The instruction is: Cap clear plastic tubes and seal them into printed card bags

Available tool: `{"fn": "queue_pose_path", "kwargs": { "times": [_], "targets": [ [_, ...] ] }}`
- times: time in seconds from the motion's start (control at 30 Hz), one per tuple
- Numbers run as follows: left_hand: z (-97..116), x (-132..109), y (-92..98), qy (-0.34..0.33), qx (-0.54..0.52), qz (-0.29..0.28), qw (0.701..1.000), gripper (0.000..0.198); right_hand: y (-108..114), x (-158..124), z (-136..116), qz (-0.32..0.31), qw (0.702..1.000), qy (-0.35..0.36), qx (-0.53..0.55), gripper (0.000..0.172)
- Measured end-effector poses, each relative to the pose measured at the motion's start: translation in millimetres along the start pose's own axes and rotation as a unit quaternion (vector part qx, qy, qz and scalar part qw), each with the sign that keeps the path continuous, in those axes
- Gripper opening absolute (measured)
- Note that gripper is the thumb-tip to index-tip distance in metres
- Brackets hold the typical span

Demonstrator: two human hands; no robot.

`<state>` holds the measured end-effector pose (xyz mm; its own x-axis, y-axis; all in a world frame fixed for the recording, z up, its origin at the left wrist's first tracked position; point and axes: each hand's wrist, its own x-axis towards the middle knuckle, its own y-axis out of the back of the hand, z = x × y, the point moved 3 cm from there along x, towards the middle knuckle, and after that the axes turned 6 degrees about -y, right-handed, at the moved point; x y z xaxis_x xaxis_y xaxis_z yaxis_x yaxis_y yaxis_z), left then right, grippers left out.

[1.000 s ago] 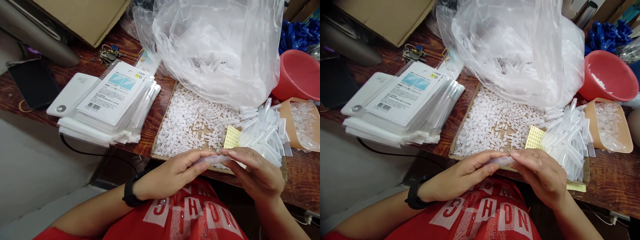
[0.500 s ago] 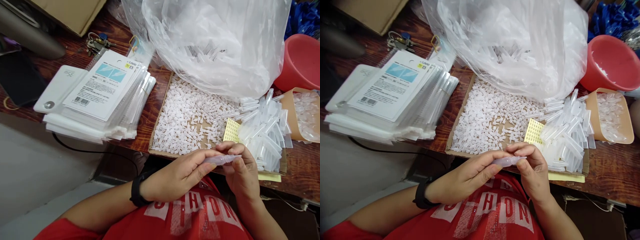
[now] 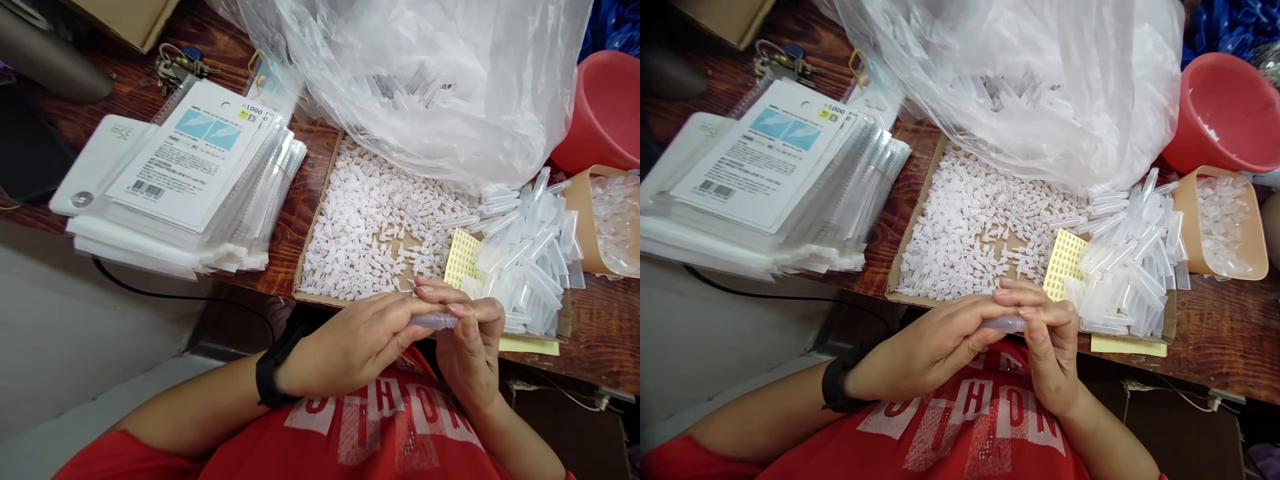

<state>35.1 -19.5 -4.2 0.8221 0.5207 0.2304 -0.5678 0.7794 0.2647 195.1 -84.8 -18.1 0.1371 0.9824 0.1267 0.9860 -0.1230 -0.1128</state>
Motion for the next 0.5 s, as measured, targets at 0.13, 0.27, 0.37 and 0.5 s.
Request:
{"fn": "queue_pose_path", "kwargs": {
  "times": [0.13, 0.27, 0.37, 0.5],
  "targets": [
    [-1.0, -0.1, 3.7, -0.065, 0.073, -0.004, 0.995, 0.031, 2.6, -2.4, -3.2, -0.021, 1.000, 0.018, 0.010, 0.026],
    [1.1, 5.8, 6.9, -0.123, 0.186, 0.001, 0.975, 0.030, 4.7, -1.6, -1.2, -0.025, 1.000, 0.010, 0.007, 0.027],
    [3.2, 13.3, 8.6, -0.150, 0.267, -0.003, 0.952, 0.030, 10.3, 2.4, 0.0, -0.002, 1.000, 0.014, 0.001, 0.025],
    [3.8, 27.9, 16.4, -0.121, 0.259, -0.042, 0.958, 0.030, 28.6, 12.9, -7.4, 0.015, 0.993, 0.023, -0.117, 0.021]
  ]
}}
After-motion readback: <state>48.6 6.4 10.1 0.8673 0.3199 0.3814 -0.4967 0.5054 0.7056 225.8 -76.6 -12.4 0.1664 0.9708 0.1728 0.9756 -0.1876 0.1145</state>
